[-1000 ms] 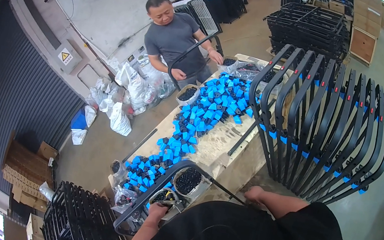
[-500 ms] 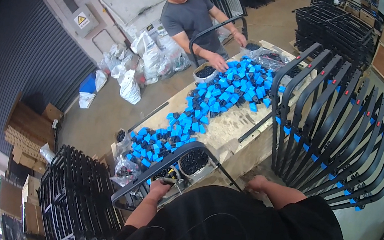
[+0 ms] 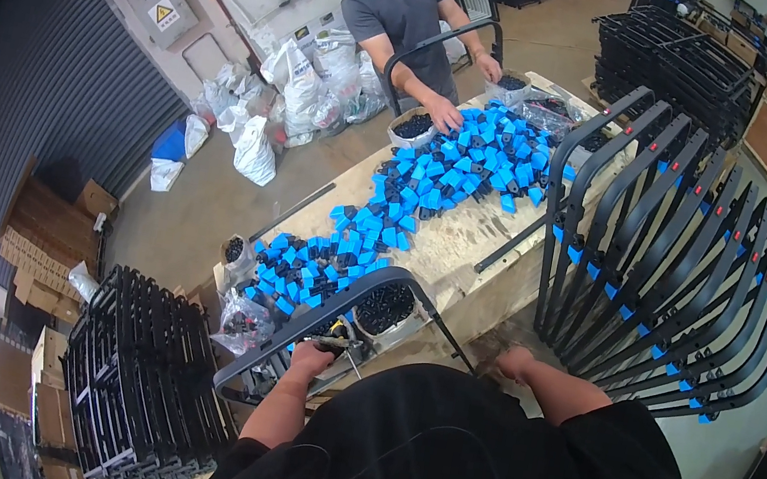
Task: Assembling metal furniture frames by attaching plastic caps and tightening components with hand tools.
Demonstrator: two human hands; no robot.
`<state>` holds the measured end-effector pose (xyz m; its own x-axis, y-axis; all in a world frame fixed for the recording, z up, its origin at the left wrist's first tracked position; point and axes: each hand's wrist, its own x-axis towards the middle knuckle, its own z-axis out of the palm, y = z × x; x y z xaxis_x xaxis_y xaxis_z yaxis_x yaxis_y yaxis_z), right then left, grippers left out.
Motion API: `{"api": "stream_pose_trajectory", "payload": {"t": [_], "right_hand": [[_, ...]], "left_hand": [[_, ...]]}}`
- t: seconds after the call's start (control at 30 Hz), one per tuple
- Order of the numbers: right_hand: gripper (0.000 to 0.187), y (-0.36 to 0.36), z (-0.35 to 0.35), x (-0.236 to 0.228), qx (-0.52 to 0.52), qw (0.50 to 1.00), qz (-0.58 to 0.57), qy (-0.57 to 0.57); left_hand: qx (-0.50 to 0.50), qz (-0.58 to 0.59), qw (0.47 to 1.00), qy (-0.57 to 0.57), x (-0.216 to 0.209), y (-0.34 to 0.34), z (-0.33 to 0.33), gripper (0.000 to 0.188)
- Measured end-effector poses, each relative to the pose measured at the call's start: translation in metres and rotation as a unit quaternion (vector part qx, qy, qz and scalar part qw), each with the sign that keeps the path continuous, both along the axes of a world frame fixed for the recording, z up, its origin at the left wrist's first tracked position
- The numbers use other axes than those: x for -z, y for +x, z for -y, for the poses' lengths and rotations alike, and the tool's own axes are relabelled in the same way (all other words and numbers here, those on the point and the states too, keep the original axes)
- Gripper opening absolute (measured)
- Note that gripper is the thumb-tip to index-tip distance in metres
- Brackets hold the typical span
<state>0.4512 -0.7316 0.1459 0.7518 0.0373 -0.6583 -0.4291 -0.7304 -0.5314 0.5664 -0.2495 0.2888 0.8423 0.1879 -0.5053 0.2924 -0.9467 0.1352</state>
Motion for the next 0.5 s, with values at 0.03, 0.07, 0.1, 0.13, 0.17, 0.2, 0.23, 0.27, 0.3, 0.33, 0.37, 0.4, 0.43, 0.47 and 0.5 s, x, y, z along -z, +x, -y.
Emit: {"api": "stream_pose_trajectory", "payload": {"t": [0.03,0.07,0.1,0.13,0.17,0.2,0.23,0.27,0.3,0.33,0.37,0.4,0.43,0.47,0.5], "right_hand": [[0.028,-0.001,-0.01,-0.024,0.056,0.998,-0.026,-0.012],[0.03,-0.003,-0.015,-0.047,0.114,0.992,-0.055,-0.026],[0.03,-0.002,-0.011,-0.04,0.118,0.991,-0.059,-0.029],[0.029,0.004,-0.007,-0.027,0.028,0.997,-0.053,-0.04],[0.028,-0.001,-0.002,-0.023,-0.053,0.996,-0.049,-0.047],[0.028,-0.012,0.004,-0.019,-0.039,0.996,-0.058,-0.047],[0.027,-0.009,0.0,-0.035,-0.016,0.999,-0.047,-0.014],[0.028,-0.01,-0.002,-0.048,0.011,0.999,-0.037,0.019],[0.028,-0.014,0.001,-0.045,0.018,0.999,-0.036,0.018],[0.029,-0.018,0.003,-0.039,0.059,0.997,-0.047,0.013],[0.029,-0.023,0.006,-0.033,0.098,0.994,-0.057,0.007],[0.029,-0.028,0.008,-0.027,0.103,0.993,-0.055,0.004],[0.029,-0.032,0.009,-0.018,0.119,0.99,-0.07,-0.007],[0.03,-0.032,0.01,-0.012,0.132,0.988,-0.081,-0.017],[0.029,-0.034,0.013,-0.007,0.092,0.992,-0.088,-0.024]], "left_hand": [[-0.001,0.003,1.0,-0.004,0.009,0.003,-0.008,0.043],[0.002,0.002,1.0,-0.004,0.018,0.008,-0.016,0.043],[0.011,0.003,1.0,0.002,0.026,0.01,-0.023,0.041],[0.023,0.003,1.0,0.007,0.031,0.01,-0.023,0.04],[0.038,0.007,0.999,0.012,0.018,0.011,-0.013,0.036],[0.05,0.038,0.998,0.01,0.02,0.008,-0.007,0.036],[0.045,0.084,0.995,0.013,0.026,0.003,-0.011,0.035],[0.044,0.129,0.991,0.014,0.03,-0.003,-0.013,0.035],[0.029,0.141,0.989,0.019,0.036,-0.003,-0.014,0.03],[0.036,0.142,0.989,0.015,0.036,-0.002,-0.014,0.03],[0.023,0.158,0.987,-0.008,0.037,-0.004,-0.016,0.027],[0.011,0.175,0.984,-0.031,0.038,-0.006,-0.017,0.024],[0.004,0.216,0.975,-0.05,0.035,-0.01,-0.015,0.02],[-0.004,0.22,0.974,-0.053,0.039,-0.012,-0.022,0.021],[-0.014,0.224,0.973,-0.059,0.044,-0.017,-0.027,0.022]]}}
